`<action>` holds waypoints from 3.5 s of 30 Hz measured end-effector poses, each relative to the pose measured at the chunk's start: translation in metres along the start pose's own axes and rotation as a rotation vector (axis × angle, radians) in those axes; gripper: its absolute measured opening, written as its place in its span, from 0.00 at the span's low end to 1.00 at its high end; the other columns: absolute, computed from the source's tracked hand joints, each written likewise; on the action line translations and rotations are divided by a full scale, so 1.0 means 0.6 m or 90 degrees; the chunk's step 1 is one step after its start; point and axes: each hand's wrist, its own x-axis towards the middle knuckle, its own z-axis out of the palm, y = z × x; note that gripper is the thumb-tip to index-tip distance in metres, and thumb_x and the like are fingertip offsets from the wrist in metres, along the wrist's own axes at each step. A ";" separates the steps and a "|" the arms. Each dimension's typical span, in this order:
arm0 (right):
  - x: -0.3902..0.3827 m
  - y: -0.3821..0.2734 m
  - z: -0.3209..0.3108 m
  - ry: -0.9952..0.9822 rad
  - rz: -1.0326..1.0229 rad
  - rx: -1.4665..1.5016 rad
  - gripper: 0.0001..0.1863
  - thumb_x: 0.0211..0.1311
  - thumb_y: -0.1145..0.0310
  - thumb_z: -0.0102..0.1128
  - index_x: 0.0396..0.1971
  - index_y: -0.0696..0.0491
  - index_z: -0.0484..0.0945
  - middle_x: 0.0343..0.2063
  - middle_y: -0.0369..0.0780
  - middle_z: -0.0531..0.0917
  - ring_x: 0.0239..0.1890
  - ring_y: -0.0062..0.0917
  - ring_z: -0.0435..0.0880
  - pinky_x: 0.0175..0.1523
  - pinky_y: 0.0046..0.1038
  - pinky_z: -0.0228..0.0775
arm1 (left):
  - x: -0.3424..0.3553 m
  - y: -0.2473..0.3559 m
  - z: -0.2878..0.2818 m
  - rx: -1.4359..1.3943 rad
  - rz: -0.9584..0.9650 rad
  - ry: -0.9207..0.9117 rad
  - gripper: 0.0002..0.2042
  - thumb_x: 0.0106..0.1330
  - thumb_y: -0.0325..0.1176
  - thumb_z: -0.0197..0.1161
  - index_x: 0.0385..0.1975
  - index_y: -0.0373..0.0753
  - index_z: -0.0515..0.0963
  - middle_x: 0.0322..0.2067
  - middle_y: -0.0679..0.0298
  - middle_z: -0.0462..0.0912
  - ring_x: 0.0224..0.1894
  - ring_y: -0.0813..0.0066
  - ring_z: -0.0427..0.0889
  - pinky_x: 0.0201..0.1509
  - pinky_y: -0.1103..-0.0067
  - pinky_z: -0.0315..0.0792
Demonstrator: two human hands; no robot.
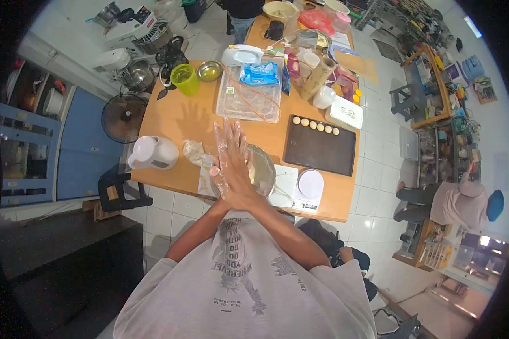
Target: The person portions pieces of dough using a scale and then rolls them into small balls between their palms, placing the finished balls onto a baking tray.
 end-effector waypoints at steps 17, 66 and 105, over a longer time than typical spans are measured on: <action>-0.013 -0.008 -0.017 0.125 -0.001 0.018 0.48 0.79 0.33 0.29 0.83 0.53 0.36 0.83 0.50 0.37 0.84 0.50 0.31 0.82 0.54 0.23 | 0.056 0.100 0.052 -0.021 -0.018 -0.058 0.64 0.51 0.93 0.22 0.83 0.53 0.27 0.84 0.57 0.29 0.85 0.49 0.33 0.83 0.46 0.37; 0.016 0.018 -0.092 0.314 -0.018 0.419 0.48 0.75 0.31 0.41 0.80 0.54 0.49 0.80 0.46 0.52 0.83 0.46 0.44 0.84 0.50 0.37 | 0.050 0.012 -0.032 -0.595 -0.294 -0.035 0.50 0.66 0.81 0.41 0.83 0.55 0.51 0.82 0.54 0.49 0.82 0.58 0.54 0.84 0.60 0.52; -0.119 0.088 0.004 0.131 0.008 -0.105 0.32 0.72 0.54 0.62 0.74 0.43 0.73 0.79 0.57 0.51 0.80 0.62 0.45 0.79 0.61 0.37 | 0.081 0.005 -0.032 -0.234 -0.123 -0.061 0.58 0.65 0.80 0.47 0.81 0.33 0.47 0.80 0.42 0.50 0.84 0.50 0.46 0.87 0.60 0.38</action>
